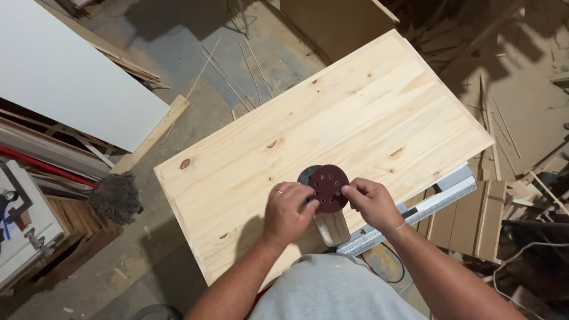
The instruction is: Sanding a wooden board with an orbital sander after replacing the sanding disc
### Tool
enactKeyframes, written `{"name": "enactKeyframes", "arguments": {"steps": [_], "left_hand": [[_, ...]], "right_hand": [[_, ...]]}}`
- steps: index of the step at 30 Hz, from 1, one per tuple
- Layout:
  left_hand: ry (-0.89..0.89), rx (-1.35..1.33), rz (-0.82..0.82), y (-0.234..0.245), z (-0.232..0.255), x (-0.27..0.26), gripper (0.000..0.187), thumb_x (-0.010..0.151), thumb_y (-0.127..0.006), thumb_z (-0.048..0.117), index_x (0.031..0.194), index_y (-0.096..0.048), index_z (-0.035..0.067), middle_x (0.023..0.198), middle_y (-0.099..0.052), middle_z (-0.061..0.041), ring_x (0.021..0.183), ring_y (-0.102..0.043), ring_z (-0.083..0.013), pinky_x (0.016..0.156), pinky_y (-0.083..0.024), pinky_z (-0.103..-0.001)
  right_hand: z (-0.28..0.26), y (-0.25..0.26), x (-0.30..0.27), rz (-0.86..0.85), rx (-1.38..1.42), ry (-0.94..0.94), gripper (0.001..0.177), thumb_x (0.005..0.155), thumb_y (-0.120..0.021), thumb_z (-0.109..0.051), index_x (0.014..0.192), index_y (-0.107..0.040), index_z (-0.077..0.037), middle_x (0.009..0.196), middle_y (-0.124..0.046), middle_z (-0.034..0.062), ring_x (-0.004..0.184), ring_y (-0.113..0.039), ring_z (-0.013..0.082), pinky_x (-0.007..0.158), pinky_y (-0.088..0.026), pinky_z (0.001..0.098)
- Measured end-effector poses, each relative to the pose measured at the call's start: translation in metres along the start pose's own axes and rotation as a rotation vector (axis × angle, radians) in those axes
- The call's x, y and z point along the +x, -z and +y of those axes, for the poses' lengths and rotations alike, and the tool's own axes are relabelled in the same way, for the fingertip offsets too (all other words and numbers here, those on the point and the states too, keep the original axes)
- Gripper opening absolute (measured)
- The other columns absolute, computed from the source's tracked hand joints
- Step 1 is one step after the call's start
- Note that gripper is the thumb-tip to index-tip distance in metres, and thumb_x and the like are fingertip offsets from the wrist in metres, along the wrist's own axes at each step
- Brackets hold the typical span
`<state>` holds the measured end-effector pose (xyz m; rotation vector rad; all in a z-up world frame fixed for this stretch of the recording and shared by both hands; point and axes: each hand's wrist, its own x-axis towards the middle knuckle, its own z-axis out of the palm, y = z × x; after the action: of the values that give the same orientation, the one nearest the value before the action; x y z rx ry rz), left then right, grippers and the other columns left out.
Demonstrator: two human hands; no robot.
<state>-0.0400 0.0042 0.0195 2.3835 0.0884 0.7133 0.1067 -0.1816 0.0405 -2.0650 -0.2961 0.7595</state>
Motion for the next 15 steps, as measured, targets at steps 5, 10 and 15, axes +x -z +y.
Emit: {"name": "enactKeyframes", "arguments": {"steps": [5, 10, 15], "left_hand": [[0.771, -0.350, -0.137, 0.042, 0.039, 0.021, 0.048, 0.094, -0.071, 0.032, 0.135, -0.064, 0.008, 0.120, -0.072, -0.018, 0.115, -0.067, -0.0394, 0.098, -0.053, -0.053], [0.919, -0.377, -0.119, 0.022, 0.020, 0.008, 0.021, 0.085, -0.081, 0.029, 0.098, -0.073, 0.016, 0.069, -0.069, -0.002, 0.068, -0.068, -0.0199, 0.067, -0.052, -0.036], [1.015, -0.248, -0.222, 0.012, -0.001, 0.024, 0.026, 0.083, -0.079, 0.044, 0.082, -0.069, 0.020, 0.056, -0.061, 0.005, 0.060, -0.062, -0.0165, 0.062, -0.048, -0.030]], "right_hand": [[0.006, -0.002, -0.005, -0.245, 0.213, 0.205, 0.026, 0.095, -0.071, -0.015, 0.072, -0.069, -0.003, 0.050, -0.060, 0.0092, 0.055, -0.055, 0.0162, 0.058, -0.048, 0.0298], [-0.003, -0.005, -0.004, -0.149, 0.029, 0.058, 0.031, 0.095, -0.073, -0.028, 0.077, -0.073, -0.003, 0.058, -0.068, 0.0134, 0.057, -0.061, 0.0210, 0.058, -0.049, 0.0335], [-0.013, -0.009, 0.003, -0.034, 0.054, -0.060, 0.029, 0.093, -0.074, -0.028, 0.077, -0.072, -0.005, 0.059, -0.068, 0.0126, 0.053, -0.062, 0.0190, 0.050, -0.049, 0.0304]]}}
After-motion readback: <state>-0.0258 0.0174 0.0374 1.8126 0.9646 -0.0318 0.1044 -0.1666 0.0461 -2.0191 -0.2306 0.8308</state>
